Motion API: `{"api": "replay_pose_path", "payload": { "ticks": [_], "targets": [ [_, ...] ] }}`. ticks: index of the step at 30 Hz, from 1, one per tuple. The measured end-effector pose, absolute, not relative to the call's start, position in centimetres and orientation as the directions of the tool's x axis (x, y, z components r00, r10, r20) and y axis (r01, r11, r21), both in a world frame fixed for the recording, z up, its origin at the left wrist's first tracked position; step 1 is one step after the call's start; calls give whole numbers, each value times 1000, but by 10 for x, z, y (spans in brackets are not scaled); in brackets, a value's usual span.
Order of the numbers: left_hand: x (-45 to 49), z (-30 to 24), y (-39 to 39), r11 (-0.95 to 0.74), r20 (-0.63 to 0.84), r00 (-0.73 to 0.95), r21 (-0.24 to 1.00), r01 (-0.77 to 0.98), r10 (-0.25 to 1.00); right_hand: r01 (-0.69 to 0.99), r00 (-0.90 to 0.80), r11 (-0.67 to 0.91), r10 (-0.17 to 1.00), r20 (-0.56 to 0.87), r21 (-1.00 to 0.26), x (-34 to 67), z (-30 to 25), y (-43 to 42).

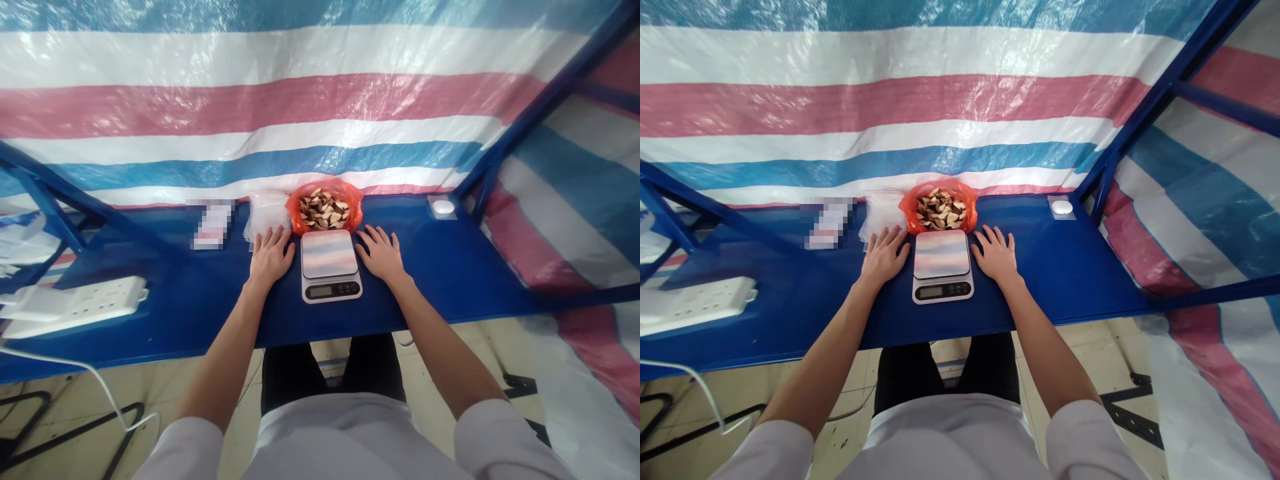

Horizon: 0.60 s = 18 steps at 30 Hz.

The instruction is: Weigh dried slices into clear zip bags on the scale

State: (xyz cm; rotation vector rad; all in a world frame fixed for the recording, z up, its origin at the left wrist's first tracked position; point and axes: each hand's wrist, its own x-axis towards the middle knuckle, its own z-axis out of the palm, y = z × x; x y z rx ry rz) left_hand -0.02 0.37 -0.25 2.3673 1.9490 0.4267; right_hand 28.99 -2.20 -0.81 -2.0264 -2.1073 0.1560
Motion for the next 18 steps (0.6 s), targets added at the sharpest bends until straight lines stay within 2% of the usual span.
{"api": "replay_pose_path", "payload": {
  "ticks": [18],
  "targets": [
    [-2,-5,3,-233,256,173,227,946,951,974,-31,51,995,92,-222,289,-9,-22]
  ]
}}
